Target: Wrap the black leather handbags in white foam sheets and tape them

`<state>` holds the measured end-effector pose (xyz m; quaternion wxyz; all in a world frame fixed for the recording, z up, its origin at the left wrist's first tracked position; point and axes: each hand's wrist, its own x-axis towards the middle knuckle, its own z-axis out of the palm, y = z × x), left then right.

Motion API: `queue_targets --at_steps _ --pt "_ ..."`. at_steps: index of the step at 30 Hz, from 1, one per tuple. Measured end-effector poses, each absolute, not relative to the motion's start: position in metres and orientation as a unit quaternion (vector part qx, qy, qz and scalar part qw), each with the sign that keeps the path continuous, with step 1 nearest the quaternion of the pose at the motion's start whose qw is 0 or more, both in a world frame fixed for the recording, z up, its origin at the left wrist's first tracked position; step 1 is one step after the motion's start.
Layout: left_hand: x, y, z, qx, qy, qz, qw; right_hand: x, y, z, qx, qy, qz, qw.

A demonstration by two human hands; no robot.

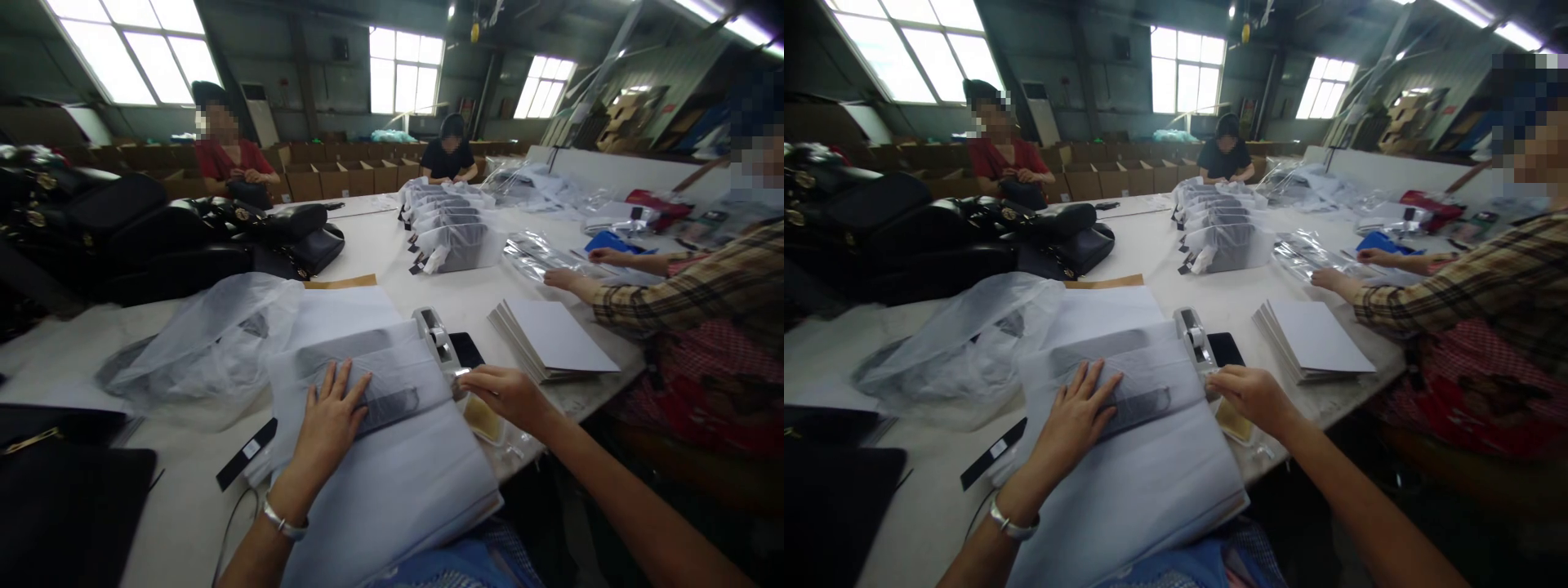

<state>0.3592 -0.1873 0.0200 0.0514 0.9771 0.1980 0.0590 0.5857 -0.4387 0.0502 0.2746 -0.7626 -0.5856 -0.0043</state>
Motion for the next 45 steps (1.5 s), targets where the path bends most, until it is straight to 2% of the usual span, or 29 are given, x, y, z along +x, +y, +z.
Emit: queue_targets --at_steps 5,10,15,20,23,28,32,37,41,45 --pt "0.36 -0.186 0.022 0.975 0.208 0.04 0.071 0.598 -0.35 0.073 -0.68 -0.703 0.011 0.209" --pt "0.36 -0.185 0.02 0.972 0.216 0.034 0.087 0.614 -0.268 0.069 -0.628 -0.764 0.067 0.13" --pt "0.362 -0.185 0.018 0.971 0.218 0.03 0.096 0.626 -0.225 0.066 -0.595 -0.794 0.104 0.077" --pt "0.364 -0.186 0.024 0.967 0.23 0.005 0.107 0.629 -0.212 0.068 -0.622 -0.779 0.075 -0.003" --pt "0.365 -0.187 0.029 0.966 0.233 -0.006 0.108 0.636 -0.217 0.07 -0.705 -0.709 0.022 -0.005" --pt "0.364 -0.187 0.027 0.969 0.227 0.006 0.1 0.653 -0.272 0.063 -0.82 -0.566 -0.075 0.051" --pt "0.362 -0.187 0.02 0.971 0.22 0.04 0.084 0.653 -0.349 0.037 -0.871 -0.444 -0.103 0.183" --pt "0.361 -0.186 0.017 0.972 0.213 0.053 0.08 0.631 -0.411 0.003 -0.896 -0.294 0.053 0.328" --pt "0.36 -0.186 0.017 0.973 0.206 0.062 0.079 0.611 -0.412 -0.002 -0.829 -0.199 0.181 0.49" --pt "0.359 -0.187 0.017 0.973 0.206 0.07 0.08 0.591 -0.405 0.009 -0.769 -0.162 0.163 0.597"
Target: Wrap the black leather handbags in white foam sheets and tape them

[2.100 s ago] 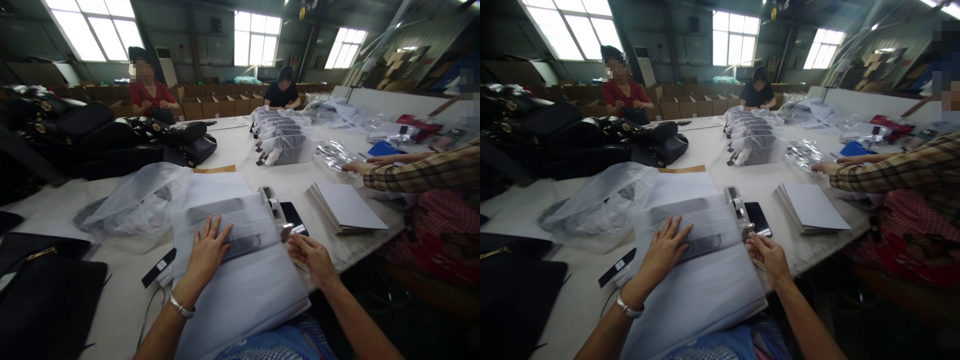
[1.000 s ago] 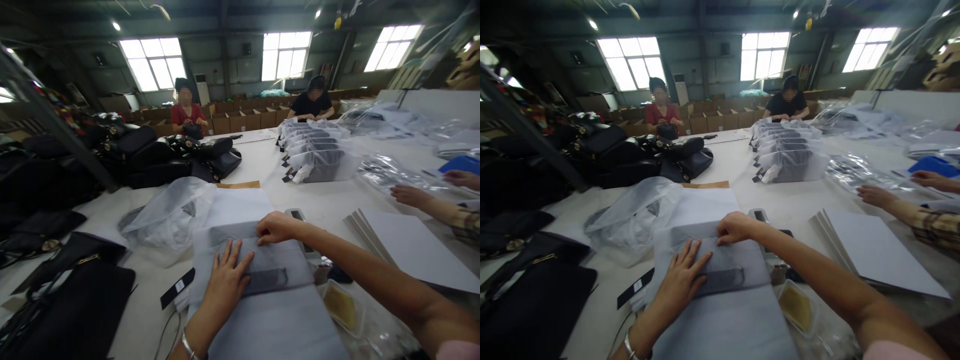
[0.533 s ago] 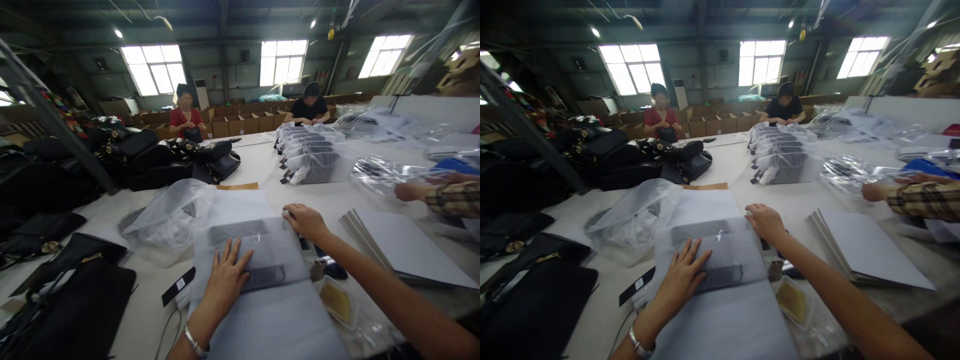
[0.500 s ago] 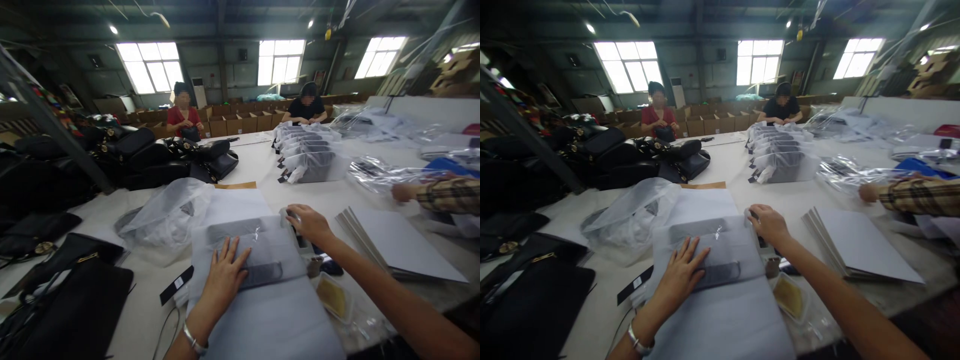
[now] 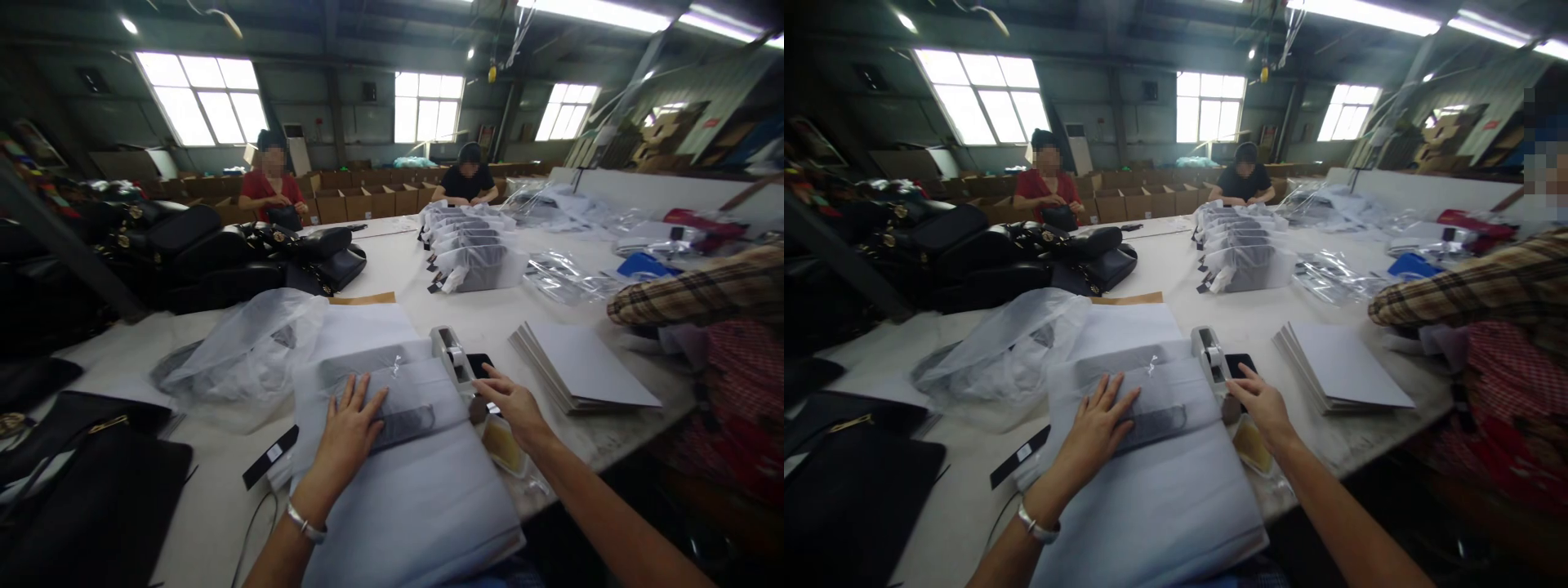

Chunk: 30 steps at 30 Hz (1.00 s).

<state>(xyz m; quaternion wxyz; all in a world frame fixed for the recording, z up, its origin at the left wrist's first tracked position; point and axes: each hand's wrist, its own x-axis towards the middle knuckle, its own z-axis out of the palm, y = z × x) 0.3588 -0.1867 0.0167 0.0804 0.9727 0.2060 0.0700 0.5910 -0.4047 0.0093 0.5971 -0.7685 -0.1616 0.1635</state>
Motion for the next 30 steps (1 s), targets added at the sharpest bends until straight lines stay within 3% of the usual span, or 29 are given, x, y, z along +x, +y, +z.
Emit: queue_targets --at_steps 5,15,18,23,30 --pt "0.359 -0.188 0.018 0.972 0.206 0.069 0.089 0.561 -0.418 0.022 -0.757 -0.158 0.075 0.63" --pt "0.359 -0.186 0.017 0.972 0.205 0.067 0.092 0.542 -0.436 -0.001 -0.68 -0.001 0.266 0.683" --pt "0.359 -0.186 0.016 0.972 0.204 0.069 0.092 0.553 -0.439 -0.007 -0.732 -0.045 0.242 0.635" --pt "0.359 -0.184 0.014 0.972 0.201 0.072 0.094 0.576 -0.455 -0.003 -0.856 -0.215 0.116 0.456" --pt "0.358 -0.168 0.019 0.966 0.178 0.102 0.156 0.588 -0.458 0.046 -0.807 -0.493 0.069 0.317"
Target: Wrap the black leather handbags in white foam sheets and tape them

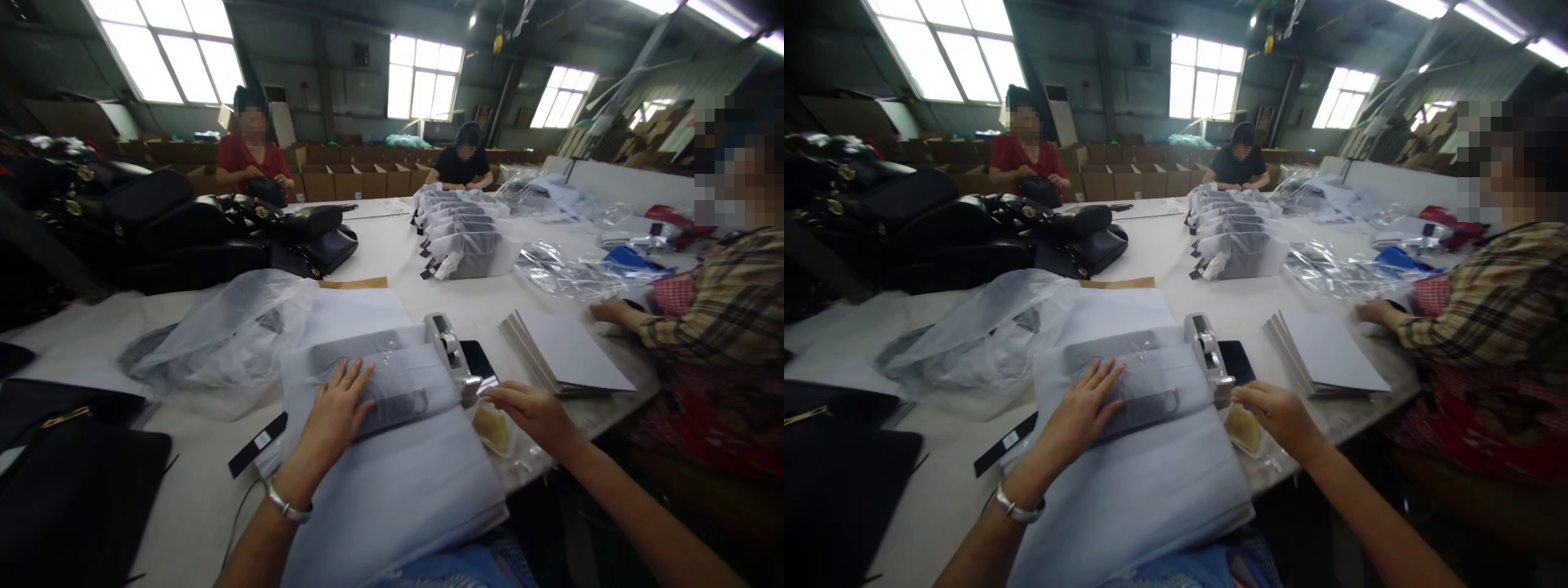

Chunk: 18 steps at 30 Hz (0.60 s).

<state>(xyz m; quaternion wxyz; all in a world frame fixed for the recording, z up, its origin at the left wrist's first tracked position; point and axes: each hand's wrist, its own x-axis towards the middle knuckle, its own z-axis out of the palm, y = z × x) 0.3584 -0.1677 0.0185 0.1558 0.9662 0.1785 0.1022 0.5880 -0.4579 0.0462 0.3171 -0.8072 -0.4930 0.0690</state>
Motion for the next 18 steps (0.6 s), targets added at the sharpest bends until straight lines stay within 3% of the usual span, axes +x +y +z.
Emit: queue_targets --at_steps 5,11,14,18 --pt "0.353 -0.15 0.027 0.946 0.238 0.111 0.191 0.58 -0.394 0.088 -0.706 -0.664 0.085 0.231" --pt "0.35 -0.139 0.026 0.932 0.298 0.126 0.162 0.559 -0.274 0.107 -0.611 -0.757 0.119 0.197" --pt "0.349 -0.13 0.02 0.917 0.292 0.159 0.222 0.555 -0.217 0.1 -0.582 -0.79 0.137 0.138" --pt "0.347 -0.117 0.006 0.865 0.273 0.217 0.362 0.547 -0.166 0.093 -0.566 -0.817 0.112 -0.02"
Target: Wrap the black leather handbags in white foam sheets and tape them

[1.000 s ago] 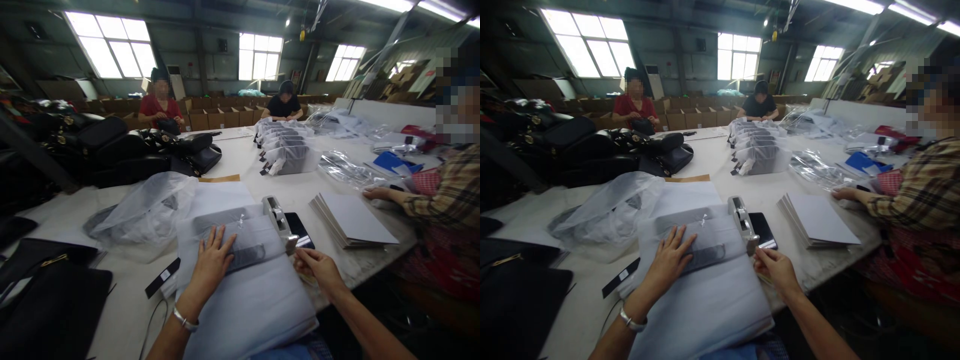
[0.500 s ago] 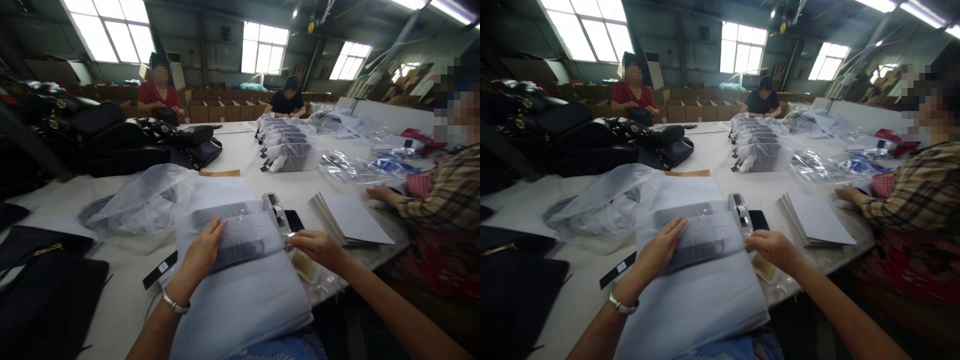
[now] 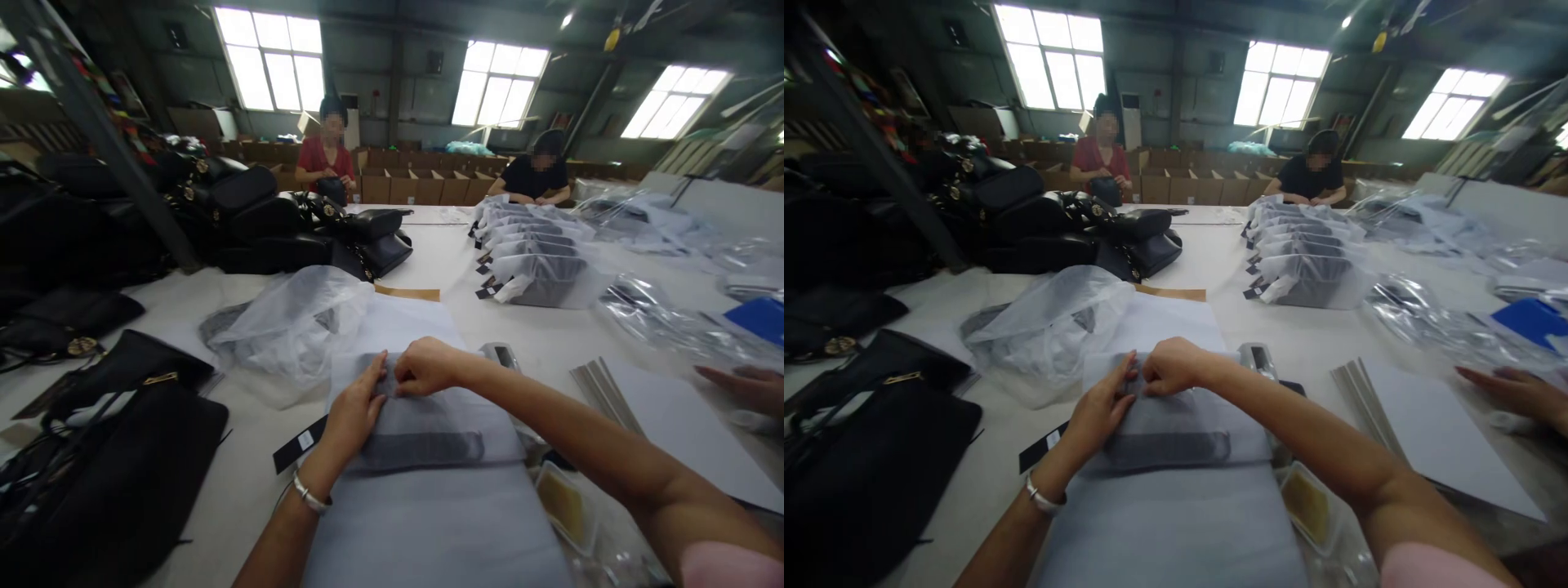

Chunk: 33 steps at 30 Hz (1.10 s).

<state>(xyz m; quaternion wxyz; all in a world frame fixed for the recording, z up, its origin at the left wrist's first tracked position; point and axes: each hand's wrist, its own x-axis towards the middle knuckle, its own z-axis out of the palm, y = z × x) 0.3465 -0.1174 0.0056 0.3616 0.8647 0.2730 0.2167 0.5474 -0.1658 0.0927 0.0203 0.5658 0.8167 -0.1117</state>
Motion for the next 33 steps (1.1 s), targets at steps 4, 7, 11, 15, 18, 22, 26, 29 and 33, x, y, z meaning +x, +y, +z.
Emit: queue_targets --at_steps 4,7,11,15,18,22,26,29,33 --pt "0.344 -0.111 -0.009 0.831 0.261 0.243 0.426 0.533 -0.147 0.096 0.557 0.817 -0.056 0.14" --pt "0.344 -0.11 -0.013 0.827 0.258 0.248 0.434 0.531 -0.14 0.097 0.589 0.791 -0.028 0.165" --pt "0.344 -0.11 -0.012 0.821 0.251 0.246 0.449 0.552 -0.135 0.089 0.668 0.733 -0.044 0.123" --pt "0.343 -0.111 -0.009 0.823 0.25 0.247 0.446 0.581 -0.155 0.081 0.776 0.627 -0.033 0.051" --pt "0.343 -0.113 -0.008 0.829 0.252 0.252 0.432 0.581 -0.196 0.077 0.822 0.568 0.015 0.022" --pt "0.344 -0.114 -0.009 0.831 0.25 0.256 0.427 0.545 -0.267 0.057 0.746 0.657 0.021 -0.108" --pt "0.347 -0.113 -0.014 0.833 0.239 0.27 0.419 0.508 -0.304 0.021 0.673 0.733 -0.004 -0.098" --pt "0.345 -0.113 -0.012 0.835 0.231 0.279 0.414 0.506 -0.304 0.007 0.677 0.731 -0.02 -0.08" --pt "0.327 -0.115 0.004 0.823 0.294 0.348 0.339 0.522 -0.29 0.031 0.672 0.73 -0.047 -0.115"
